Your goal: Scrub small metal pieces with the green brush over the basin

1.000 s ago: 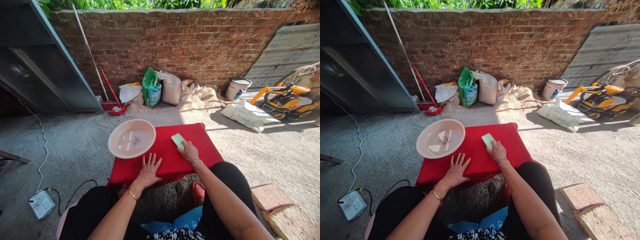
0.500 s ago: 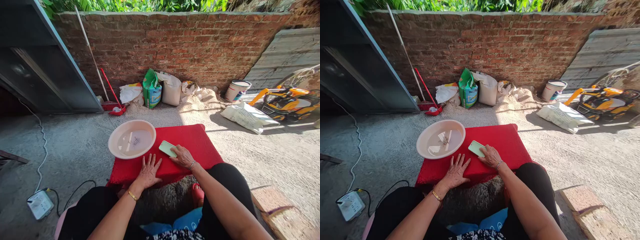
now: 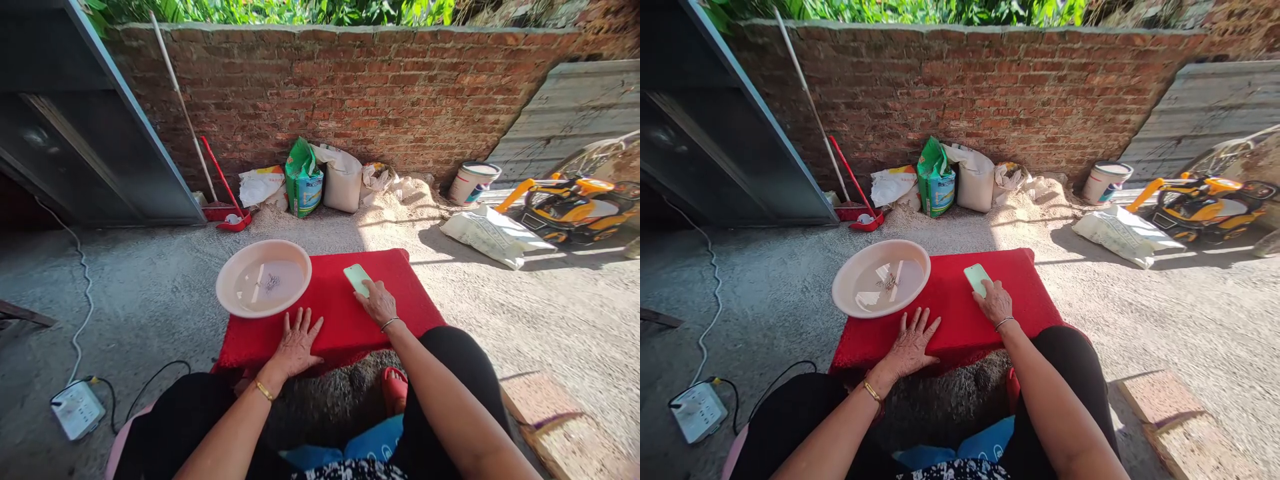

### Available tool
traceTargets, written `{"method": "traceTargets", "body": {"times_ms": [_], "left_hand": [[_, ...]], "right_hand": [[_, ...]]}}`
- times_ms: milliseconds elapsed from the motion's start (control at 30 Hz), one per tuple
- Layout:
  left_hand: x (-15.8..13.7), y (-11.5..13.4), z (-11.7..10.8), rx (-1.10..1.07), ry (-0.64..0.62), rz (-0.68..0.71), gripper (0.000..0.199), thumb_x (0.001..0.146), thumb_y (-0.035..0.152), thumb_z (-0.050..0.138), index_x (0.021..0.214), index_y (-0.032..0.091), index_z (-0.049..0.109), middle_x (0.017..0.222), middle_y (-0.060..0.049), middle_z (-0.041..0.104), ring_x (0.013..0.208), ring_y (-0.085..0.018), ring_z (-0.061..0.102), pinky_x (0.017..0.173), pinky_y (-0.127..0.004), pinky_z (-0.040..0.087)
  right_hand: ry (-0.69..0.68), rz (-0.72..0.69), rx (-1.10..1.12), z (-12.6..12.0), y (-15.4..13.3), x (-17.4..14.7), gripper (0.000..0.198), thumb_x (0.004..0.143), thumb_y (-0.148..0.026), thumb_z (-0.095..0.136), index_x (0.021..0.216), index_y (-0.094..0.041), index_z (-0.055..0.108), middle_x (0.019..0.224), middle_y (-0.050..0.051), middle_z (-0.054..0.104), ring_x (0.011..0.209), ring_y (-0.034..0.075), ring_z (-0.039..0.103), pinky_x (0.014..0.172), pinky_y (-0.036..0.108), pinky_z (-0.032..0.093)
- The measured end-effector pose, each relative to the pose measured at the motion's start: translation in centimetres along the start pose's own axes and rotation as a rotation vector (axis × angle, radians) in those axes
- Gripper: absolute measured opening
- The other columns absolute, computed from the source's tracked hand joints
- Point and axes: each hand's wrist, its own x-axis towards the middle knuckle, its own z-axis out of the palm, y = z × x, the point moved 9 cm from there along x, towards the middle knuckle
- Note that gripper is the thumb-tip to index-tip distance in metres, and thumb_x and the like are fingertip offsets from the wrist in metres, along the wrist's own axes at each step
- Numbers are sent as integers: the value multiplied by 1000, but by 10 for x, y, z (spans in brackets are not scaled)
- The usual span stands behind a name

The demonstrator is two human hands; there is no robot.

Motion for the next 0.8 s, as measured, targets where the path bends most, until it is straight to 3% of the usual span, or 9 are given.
{"method": "traceTargets", "body": {"times_ms": [133,200,267,433,500,567,667,800], "left_hand": [[0,-1,2,9,23,12,99,64,65,63,145,27,22,152,-17,16,139,-39,6,107,-64,0],[1,0,1,12,33,12,98,64,67,62,145,27,22,152,-17,16,140,-39,6,107,-64,-1],[1,0,0,18,30,6,98,64,66,63,145,27,22,152,-18,15,140,-38,6,107,-63,-1],[0,1,0,17,11,5,98,64,63,65,145,27,23,153,-17,14,140,-38,5,107,-63,1],[0,1,0,16,13,3,97,65,63,64,145,27,23,153,-17,14,140,-38,5,107,-63,1],[0,1,0,18,14,1,96,65,63,64,144,27,23,153,-17,14,140,-38,5,107,-63,2],[1,0,1,19,15,2,97,64,64,64,145,27,23,153,-16,15,140,-39,6,107,-64,2],[1,-1,3,10,29,10,97,65,67,61,145,27,23,152,-16,17,140,-39,7,106,-64,0]], "right_hand": [[-79,-442,23,14,-55,-22,45,88,-53,46,125,-27,51,109,8,52,92,19,52,82,29,37],[-91,-528,3,16,-64,-28,46,88,-53,45,125,-26,52,109,8,52,94,20,51,86,30,35],[-67,-427,-37,15,-53,-21,45,88,-52,46,124,-26,52,108,9,52,94,21,51,85,31,36],[33,183,-66,-3,27,4,48,87,-53,46,124,-23,52,103,11,52,88,23,56,76,33,39],[47,289,-39,-7,43,6,49,87,-55,45,124,-23,51,102,11,52,87,23,57,74,33,40],[56,287,-18,-8,42,7,50,87,-55,45,125,-23,51,102,11,52,85,23,57,73,32,40],[48,75,9,-4,9,3,47,88,-54,44,125,-25,51,106,10,52,84,20,56,73,30,40],[-44,-446,42,6,-59,-24,48,89,-53,45,127,-25,50,112,9,51,93,20,52,84,29,37]]}}
